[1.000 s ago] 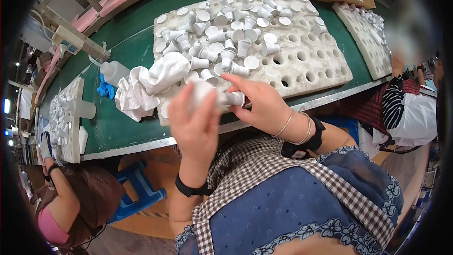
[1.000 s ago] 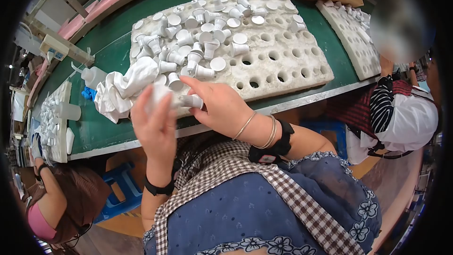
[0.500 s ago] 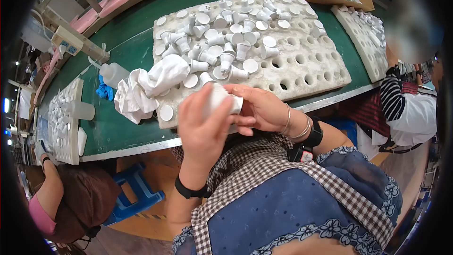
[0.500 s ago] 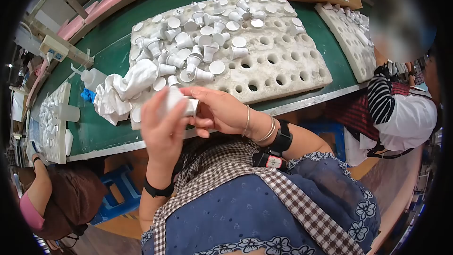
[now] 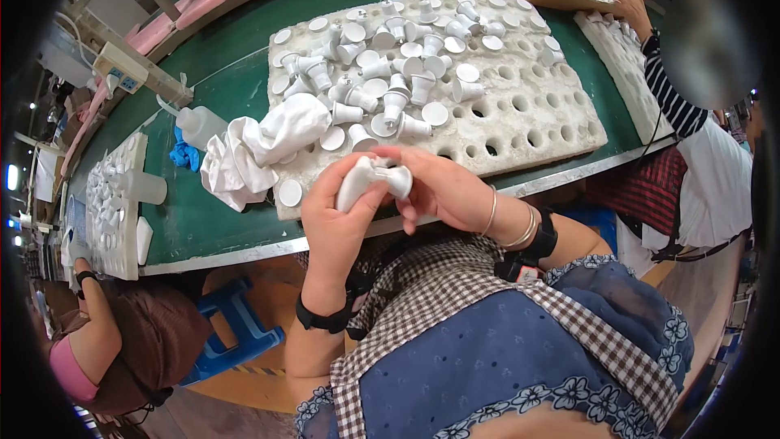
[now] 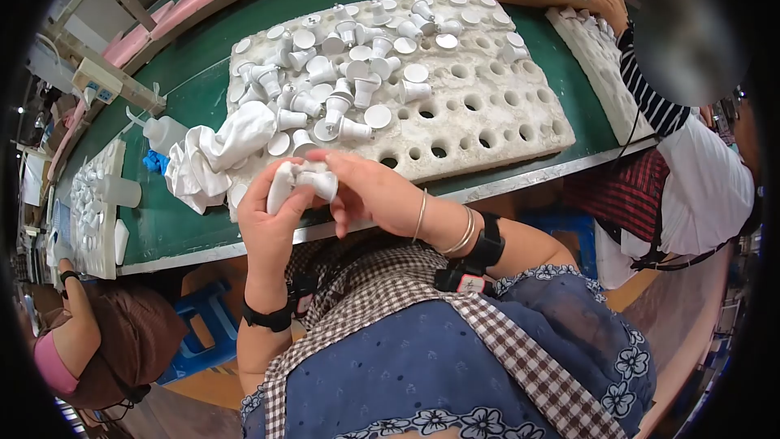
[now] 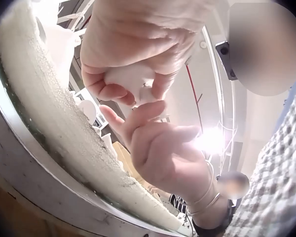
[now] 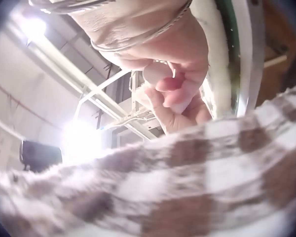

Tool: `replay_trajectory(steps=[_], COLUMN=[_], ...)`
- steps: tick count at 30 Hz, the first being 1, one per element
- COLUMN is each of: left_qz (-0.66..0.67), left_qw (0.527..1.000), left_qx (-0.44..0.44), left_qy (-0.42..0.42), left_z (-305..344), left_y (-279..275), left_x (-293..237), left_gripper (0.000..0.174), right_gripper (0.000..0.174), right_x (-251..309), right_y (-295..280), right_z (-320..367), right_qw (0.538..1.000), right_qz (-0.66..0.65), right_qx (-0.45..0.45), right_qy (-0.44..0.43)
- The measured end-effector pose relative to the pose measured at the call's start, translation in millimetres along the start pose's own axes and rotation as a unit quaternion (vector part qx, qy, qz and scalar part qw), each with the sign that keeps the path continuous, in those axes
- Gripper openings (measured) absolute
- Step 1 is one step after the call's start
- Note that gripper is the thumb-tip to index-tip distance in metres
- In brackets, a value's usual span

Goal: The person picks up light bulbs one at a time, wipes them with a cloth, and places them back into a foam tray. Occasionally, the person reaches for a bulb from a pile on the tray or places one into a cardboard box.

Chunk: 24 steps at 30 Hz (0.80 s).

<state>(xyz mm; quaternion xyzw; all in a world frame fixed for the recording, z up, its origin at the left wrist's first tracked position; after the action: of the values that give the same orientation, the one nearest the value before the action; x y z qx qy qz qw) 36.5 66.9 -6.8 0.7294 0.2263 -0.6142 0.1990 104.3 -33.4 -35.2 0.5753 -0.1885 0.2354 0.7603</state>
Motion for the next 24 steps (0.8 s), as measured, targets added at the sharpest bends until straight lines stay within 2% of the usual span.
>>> replay_trajectory(steps=[1,2,3,4,6,7,8,9,10,11,12,13,14,16,18,20,22,24], left_qz=[0.000,0.011,0.022,0.022,0.020,0.020,0.042,0.064,0.065,-0.144,-0.345,-0.410,-0.411,-0.450,-0.451,-0.382,-0.368,-0.405], left_qw=[1.000,1.000,0.999,0.999,1.000,1.000,0.997,0.990,0.990,0.963,0.878,0.839,0.839,0.804,0.812,0.871,0.873,0.824], left_qx=[0.001,-0.011,-0.023,-0.023,-0.002,-0.001,-0.045,-0.087,-0.085,-0.083,-0.076,-0.014,-0.015,0.026,-0.004,-0.102,-0.111,0.034], left_qy=[-0.001,-0.016,-0.030,-0.030,0.008,0.008,0.050,0.091,0.091,0.213,0.323,0.357,0.356,0.388,0.370,0.290,0.301,0.396], left_z=[0.1,0.2,0.1,-1.0,-4.5,-4.8,-4.2,-2.9,-3.0,2.6,12.2,17.2,17.0,17.2,9.5,0.1,7.0,21.7], left_y=[-0.2,-2.5,-4.6,-4.5,-0.6,-0.9,-9.1,-16.9,-16.6,-12.2,0.6,20.6,19.8,29.8,14.2,-17.1,-10.0,31.0], left_x=[1.4,4.7,7.5,7.9,1.8,0.9,-6.9,-13.6,-13.4,-34.9,-51.2,-57.3,-57.1,-55.4,-46.6,-36.1,-50.4,-62.2], left_gripper=[0.033,0.033,0.032,0.032,0.031,0.031,0.031,0.033,0.033,0.033,0.033,0.032,0.032,0.029,0.030,0.031,0.030,0.029], right_gripper=[0.042,0.045,0.052,0.052,0.050,0.050,0.047,0.045,0.045,0.043,0.043,0.043,0.041,0.040,0.038,0.038,0.039,0.040], right_x=[14.0,29.0,40.9,40.8,42.8,43.6,37.3,22.9,23.3,21.0,18.3,17.4,12.9,10.0,9.8,9.4,11.7,8.8], right_y=[-1.7,2.7,21.5,20.8,21.0,21.7,6.0,-5.0,-5.3,-6.4,-7.3,-9.1,-14.7,-19.3,-13.6,-9.9,-10.3,-15.4], right_z=[3.4,10.6,21.3,20.8,22.7,23.5,16.5,10.5,10.4,9.2,8.0,7.5,6.2,5.8,6.6,7.6,7.3,6.7], right_qw=[0.977,0.909,0.775,0.775,0.730,0.730,0.871,0.962,0.962,0.974,0.984,0.984,0.988,0.992,0.996,0.996,0.995,0.994], right_qz=[0.174,0.341,0.553,0.553,0.596,0.597,0.423,0.224,0.224,0.173,0.122,0.122,0.095,0.068,0.058,0.056,0.064,0.066], right_qx=[-0.053,-0.103,-0.099,-0.099,-0.124,-0.125,-0.117,-0.101,-0.103,-0.097,-0.090,-0.089,-0.096,-0.102,-0.071,-0.067,-0.078,-0.083], right_qy=[-0.111,-0.217,-0.289,-0.289,-0.310,-0.310,-0.220,-0.119,-0.120,-0.110,-0.098,-0.096,-0.069,-0.042,-0.023,-0.013,-0.027,-0.016])
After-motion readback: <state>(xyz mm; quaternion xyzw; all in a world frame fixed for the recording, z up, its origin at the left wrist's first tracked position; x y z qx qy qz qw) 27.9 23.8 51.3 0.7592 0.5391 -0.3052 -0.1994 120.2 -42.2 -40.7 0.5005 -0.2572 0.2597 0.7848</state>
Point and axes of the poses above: each hand's wrist, its own z-axis away from the middle knuckle, its own y-axis out of the palm, x = y × z, the point moved 8 cm from there along -z, towards the middle knuckle, and after that the axes turned 4 degrees about y, right-handed, at the moved point
